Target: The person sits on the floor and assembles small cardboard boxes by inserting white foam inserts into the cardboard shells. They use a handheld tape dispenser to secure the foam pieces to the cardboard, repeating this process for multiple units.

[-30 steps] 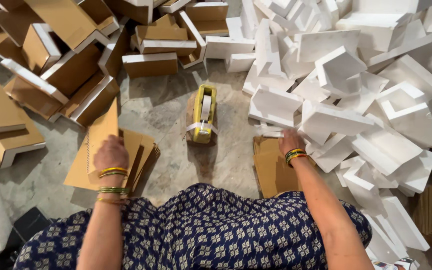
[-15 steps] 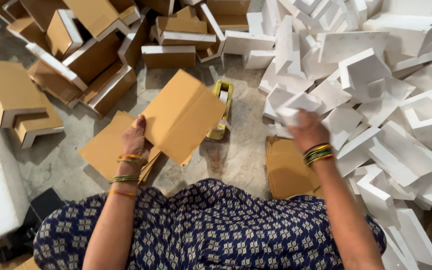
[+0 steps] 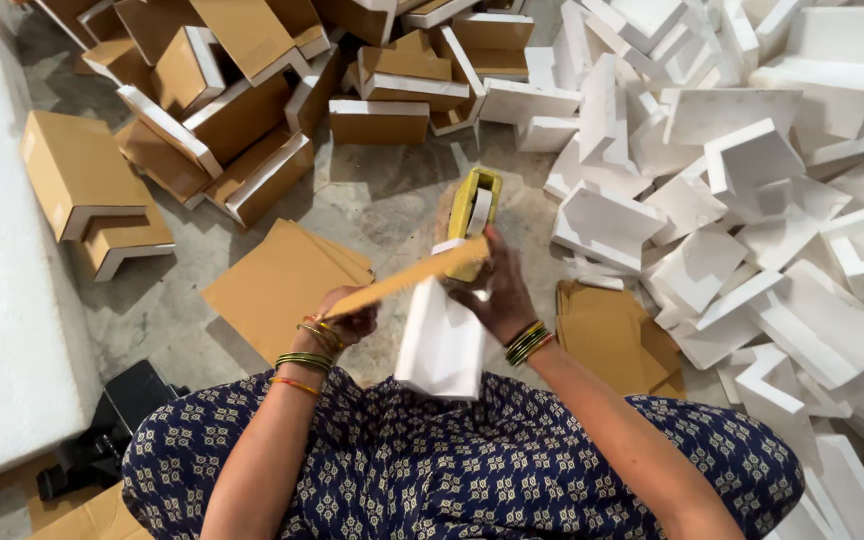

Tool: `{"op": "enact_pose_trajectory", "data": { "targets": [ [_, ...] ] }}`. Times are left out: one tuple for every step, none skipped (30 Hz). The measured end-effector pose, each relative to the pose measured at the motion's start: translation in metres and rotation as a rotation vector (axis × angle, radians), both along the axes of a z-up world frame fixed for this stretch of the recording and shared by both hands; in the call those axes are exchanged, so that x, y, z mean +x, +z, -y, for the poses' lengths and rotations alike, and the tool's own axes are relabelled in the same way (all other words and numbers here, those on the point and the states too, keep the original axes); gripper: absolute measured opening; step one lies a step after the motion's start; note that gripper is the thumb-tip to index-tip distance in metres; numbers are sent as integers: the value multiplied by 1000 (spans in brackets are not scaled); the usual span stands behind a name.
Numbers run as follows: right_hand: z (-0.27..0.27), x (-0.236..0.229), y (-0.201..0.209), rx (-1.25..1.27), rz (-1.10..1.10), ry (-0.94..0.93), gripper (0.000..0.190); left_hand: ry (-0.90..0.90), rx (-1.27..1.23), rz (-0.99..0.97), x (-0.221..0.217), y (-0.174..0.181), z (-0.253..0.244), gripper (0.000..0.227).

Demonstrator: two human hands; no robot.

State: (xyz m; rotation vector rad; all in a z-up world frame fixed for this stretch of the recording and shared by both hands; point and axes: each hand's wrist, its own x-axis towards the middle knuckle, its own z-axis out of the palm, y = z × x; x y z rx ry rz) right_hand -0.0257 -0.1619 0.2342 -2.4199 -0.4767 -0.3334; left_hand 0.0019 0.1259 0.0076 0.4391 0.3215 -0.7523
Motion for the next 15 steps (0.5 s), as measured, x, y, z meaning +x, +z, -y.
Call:
{"op": "enact_pose_trajectory", "data": {
  "targets": [
    [6,2,3,93,254,73,103,-52,124,-100,0,12,7,17],
    [14,3,5,181,218,92,92,-109,250,-198,-2,26,14,23],
    [23,4,5,269,183,110,81,-169,277,-140,-7,40,22,22],
    [32,6,5,359,147,134,71,-223,304,-84,-12,51,27,22],
    [43,7,3,348,107,162,64,-276,330,-27,-15,60,33,23],
    [55,8,-1,341,67,190,57,-333,424,88,-19,65,39,20],
    [68,7,-7,333,26,219,51,-389,517,203,-24,67,45,21],
    [78,9,-18,326,-57,230,41,-443,608,324,-24,67,51,27],
    [83,12,-32,319,-140,241,31,-430,774,276,-23,65,55,32],
    [88,13,-47,313,-225,251,22,-417,938,258,-23,60,58,33],
    [94,14,-61,401,-342,135,21,-434,1152,322,-26,53,60,35],
    [99,18,-73,485,-459,21,22,-491,1337,381,-30,46,61,39],
    [103,19,-83,568,-576,-95,23,-576,1487,428,-37,38,63,44],
    [107,23,-90,523,-577,-127,23,-695,1539,468,-37,32,66,49],
    [110,24,-97,478,-578,-158,24,-816,1555,503,-45,27,69,56]
  ]
}}
